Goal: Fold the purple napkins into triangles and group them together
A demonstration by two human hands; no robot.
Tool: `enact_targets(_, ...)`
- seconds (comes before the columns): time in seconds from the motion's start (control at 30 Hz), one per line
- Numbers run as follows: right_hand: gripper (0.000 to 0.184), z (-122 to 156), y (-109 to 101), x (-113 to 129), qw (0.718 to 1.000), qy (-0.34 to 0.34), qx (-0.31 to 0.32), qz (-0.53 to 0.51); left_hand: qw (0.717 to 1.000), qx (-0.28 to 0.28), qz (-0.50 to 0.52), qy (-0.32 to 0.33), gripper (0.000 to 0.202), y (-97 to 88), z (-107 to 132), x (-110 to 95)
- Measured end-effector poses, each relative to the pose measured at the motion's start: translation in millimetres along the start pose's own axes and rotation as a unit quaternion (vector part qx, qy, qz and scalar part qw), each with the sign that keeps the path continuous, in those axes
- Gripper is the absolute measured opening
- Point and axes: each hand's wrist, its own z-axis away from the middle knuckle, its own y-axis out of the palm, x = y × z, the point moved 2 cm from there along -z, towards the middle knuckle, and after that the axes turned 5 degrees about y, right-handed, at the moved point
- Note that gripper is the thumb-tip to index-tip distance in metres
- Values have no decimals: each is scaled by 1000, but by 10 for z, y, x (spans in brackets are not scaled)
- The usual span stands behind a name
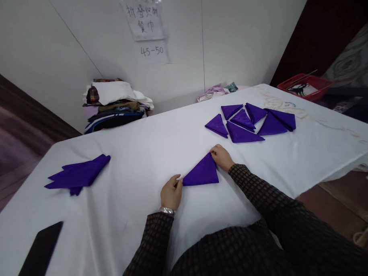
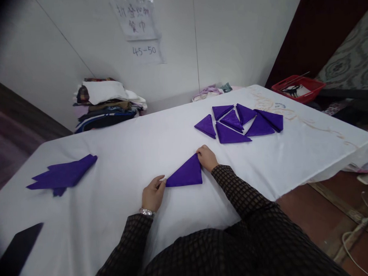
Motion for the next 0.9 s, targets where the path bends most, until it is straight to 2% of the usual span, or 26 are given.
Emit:
enact_targets(0.17, 19, 80, -40, 55, 995, 0, 2, 96, 1000, -2, 6, -14, 24, 12, 9, 65)
enact_targets(0.3, 20, 106, -51, 59, 991, -9, 6, 130, 1000, -12, 8, -15, 23, 24, 14, 102)
enact_targets(0.5, 20, 116, -35, 29, 990, -32, -5, 135, 999, -28, 41, -2, 23, 18, 50, 119)
enact_targets(0.7, 20, 124, -40, -12, 991, -44, -15, 125, 992, -42, 121, 14, 28, 43, 90, 172)
enact_targets(0.9, 20, 121, -44, -42, 992, -51, -11, 117, 991, -52, 119, 37, 32, 40, 124, 176)
